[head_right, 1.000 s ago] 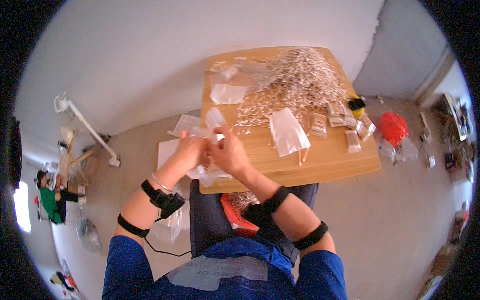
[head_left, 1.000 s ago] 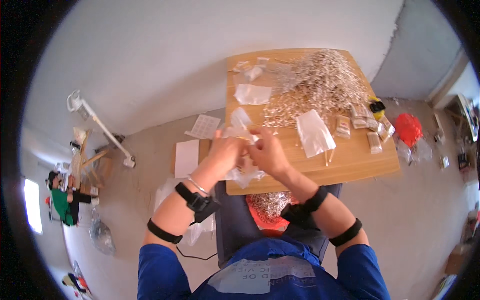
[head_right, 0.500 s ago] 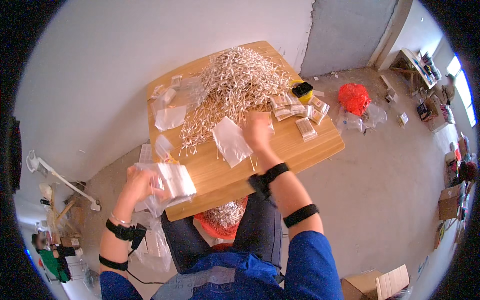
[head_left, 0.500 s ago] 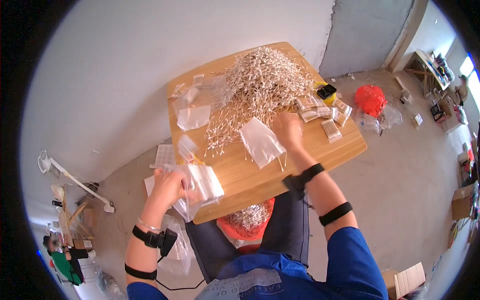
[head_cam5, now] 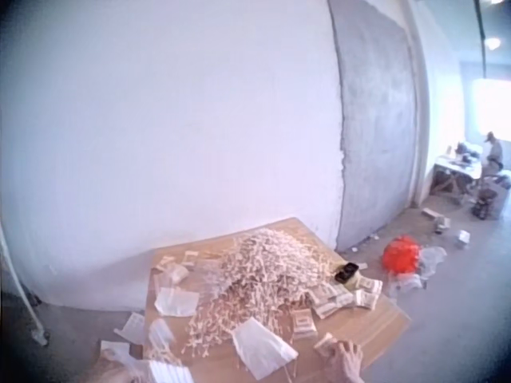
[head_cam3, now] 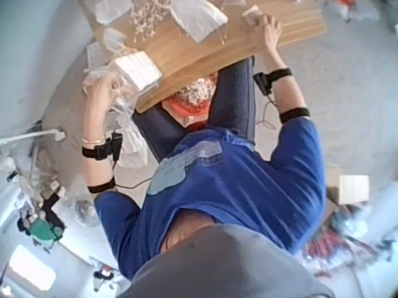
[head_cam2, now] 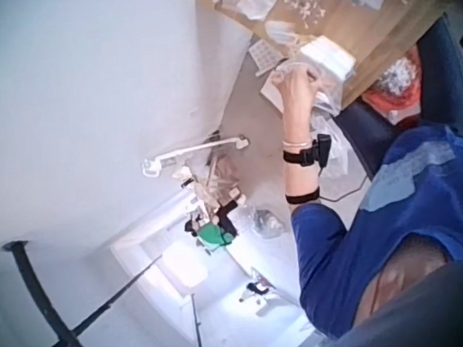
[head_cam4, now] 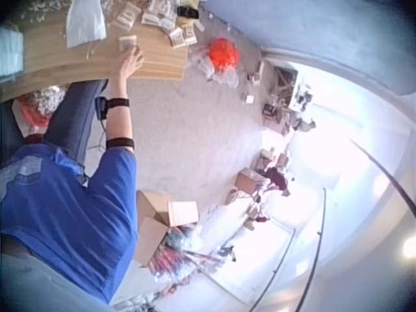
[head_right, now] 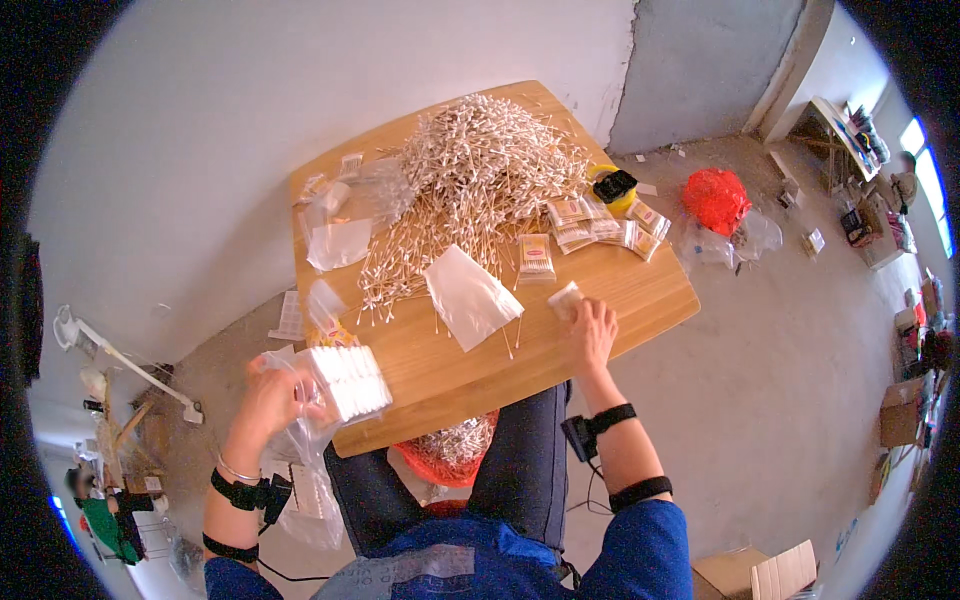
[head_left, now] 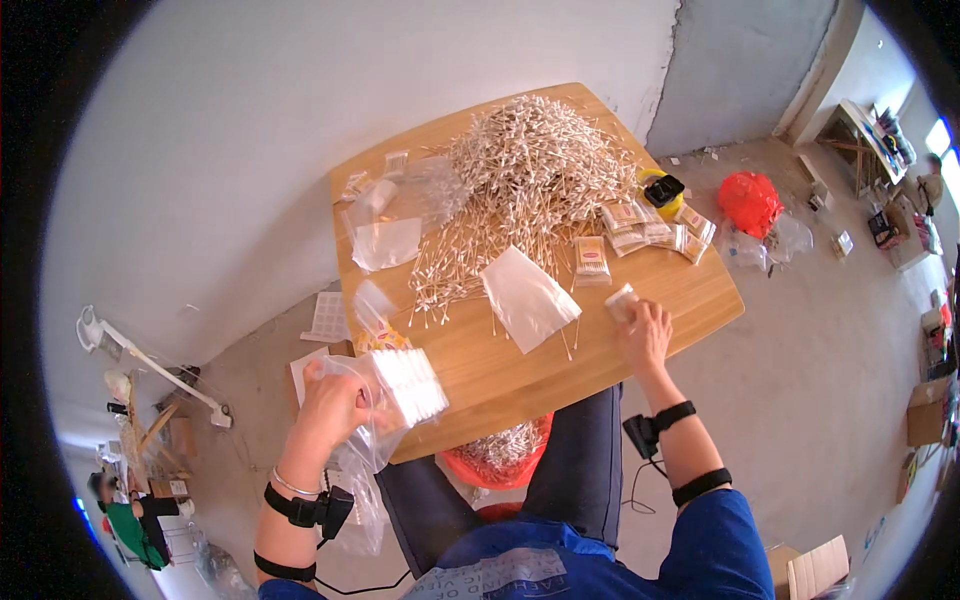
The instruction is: The person repeatedly picks up small packets of cotton swabs from a wooden table and places them into a larger clear plastic bag. They arrange the packets inside the bag and occasionally adjust the pile of loose swabs on the table. The task continues with the same repetitive packing motion throughout the clip.
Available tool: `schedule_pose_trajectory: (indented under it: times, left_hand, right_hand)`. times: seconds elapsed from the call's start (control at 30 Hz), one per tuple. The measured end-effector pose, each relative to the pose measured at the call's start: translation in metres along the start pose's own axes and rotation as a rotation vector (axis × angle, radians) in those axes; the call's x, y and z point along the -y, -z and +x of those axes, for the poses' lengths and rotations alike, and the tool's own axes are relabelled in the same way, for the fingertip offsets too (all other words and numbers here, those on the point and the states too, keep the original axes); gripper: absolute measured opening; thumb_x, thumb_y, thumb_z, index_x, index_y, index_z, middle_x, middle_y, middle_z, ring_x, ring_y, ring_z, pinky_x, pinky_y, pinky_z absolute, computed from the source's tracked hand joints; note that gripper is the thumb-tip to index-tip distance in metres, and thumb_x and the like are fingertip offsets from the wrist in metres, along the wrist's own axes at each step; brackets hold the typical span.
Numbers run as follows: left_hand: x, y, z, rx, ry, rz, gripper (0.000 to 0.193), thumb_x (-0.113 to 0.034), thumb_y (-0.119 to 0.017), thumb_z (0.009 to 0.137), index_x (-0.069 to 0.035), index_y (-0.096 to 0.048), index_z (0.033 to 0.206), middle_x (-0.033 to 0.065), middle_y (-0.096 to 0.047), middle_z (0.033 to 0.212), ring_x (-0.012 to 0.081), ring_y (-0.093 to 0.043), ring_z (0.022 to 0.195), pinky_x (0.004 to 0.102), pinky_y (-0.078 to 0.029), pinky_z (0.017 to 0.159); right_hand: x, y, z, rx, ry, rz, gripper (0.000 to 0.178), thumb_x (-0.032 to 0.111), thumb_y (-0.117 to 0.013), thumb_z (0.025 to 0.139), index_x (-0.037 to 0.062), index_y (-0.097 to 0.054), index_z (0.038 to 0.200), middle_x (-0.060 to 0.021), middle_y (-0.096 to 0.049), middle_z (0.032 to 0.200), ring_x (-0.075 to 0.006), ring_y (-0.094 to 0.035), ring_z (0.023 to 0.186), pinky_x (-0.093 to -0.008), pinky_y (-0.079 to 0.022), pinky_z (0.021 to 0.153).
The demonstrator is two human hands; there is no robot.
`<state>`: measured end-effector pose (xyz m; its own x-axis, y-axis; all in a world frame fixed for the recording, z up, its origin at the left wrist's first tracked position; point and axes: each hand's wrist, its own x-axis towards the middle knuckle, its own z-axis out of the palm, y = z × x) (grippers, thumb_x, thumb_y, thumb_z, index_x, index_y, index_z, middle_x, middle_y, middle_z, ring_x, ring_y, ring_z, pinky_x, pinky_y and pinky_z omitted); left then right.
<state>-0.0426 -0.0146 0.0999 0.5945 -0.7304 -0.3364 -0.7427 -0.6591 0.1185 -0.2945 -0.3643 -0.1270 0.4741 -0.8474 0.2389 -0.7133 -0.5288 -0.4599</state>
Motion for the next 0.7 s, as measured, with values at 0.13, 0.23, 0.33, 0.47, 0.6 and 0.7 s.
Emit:
schedule_pose_trajectory:
  times: [0.13, 0.23, 0.33, 0.47, 0.6, 0.7]
  left_hand:
    - [0.001, -0.002, -0.002, -0.001, -0.007, -0.007, 0.035, -0.036, -0.083, 0.057, -0.008, -0.065, 0.068, 0.0054, -0.063, 0.063, 0.0233, -0.062, 0.066, 0.0518, -0.023, 0.102]
    - [0.002, 0.000, -0.003, 0.011, -0.009, -0.033, 0.034, -0.036, -0.082, 0.058, -0.008, -0.065, 0.069, 0.0050, -0.063, 0.063, 0.0228, -0.062, 0.066, 0.0515, -0.023, 0.102]
    - [0.001, 0.001, -0.002, 0.016, -0.017, -0.057, 0.033, -0.035, -0.082, 0.059, -0.008, -0.065, 0.068, 0.0048, -0.063, 0.063, 0.0224, -0.062, 0.066, 0.0510, -0.023, 0.102]
    - [0.006, -0.005, 0.000, 0.007, -0.026, -0.035, 0.031, -0.034, -0.082, 0.060, -0.012, -0.066, 0.074, 0.0041, -0.063, 0.066, 0.0234, -0.062, 0.072, 0.0501, -0.025, 0.100]
    - [0.013, -0.009, -0.001, 0.016, -0.021, -0.036, 0.031, -0.034, -0.082, 0.059, -0.013, -0.067, 0.075, 0.0038, -0.063, 0.066, 0.0232, -0.062, 0.073, 0.0516, -0.023, 0.102]
    - [0.012, -0.011, 0.001, 0.018, -0.026, -0.044, 0.032, -0.035, -0.082, 0.058, -0.013, -0.068, 0.077, 0.0037, -0.064, 0.067, 0.0231, -0.062, 0.072, 0.0522, -0.022, 0.103]
  right_hand:
    - [0.047, 0.014, 0.008, 0.040, -0.032, 0.072, 0.030, 0.031, -0.071, 0.071, 0.0105, -0.065, 0.092, -0.0103, -0.059, 0.106, -0.0314, -0.050, 0.107, -0.0450, -0.036, 0.095]
    - [0.069, 0.007, 0.053, 0.084, -0.179, 0.081, 0.046, 0.038, -0.068, 0.075, 0.0075, -0.060, 0.108, -0.0126, -0.060, 0.112, -0.0309, -0.051, 0.111, -0.0437, -0.036, 0.096]
    - [0.084, -0.007, 0.089, 0.161, -0.402, 0.053, 0.058, 0.041, -0.070, 0.074, 0.0056, -0.054, 0.117, -0.0139, -0.058, 0.120, -0.0299, -0.048, 0.118, -0.0426, -0.035, 0.099]
    - [0.088, -0.021, 0.097, 0.143, -0.534, 0.023, 0.059, 0.040, -0.076, 0.069, 0.0037, -0.058, 0.112, -0.0129, -0.063, 0.115, -0.0303, -0.054, 0.116, -0.0434, -0.040, 0.097]
    - [0.063, -0.022, 0.091, 0.251, -0.588, 0.380, 0.053, 0.036, -0.073, 0.072, 0.0001, -0.061, 0.109, -0.0176, -0.065, 0.104, -0.0323, -0.061, 0.104, -0.0406, -0.047, 0.087]
    - [0.040, -0.012, 0.076, 0.108, -0.688, 0.646, 0.026, 0.018, -0.077, 0.073, -0.0032, -0.068, 0.086, -0.0122, -0.066, 0.074, -0.0204, -0.064, 0.063, -0.0345, -0.051, 0.054]
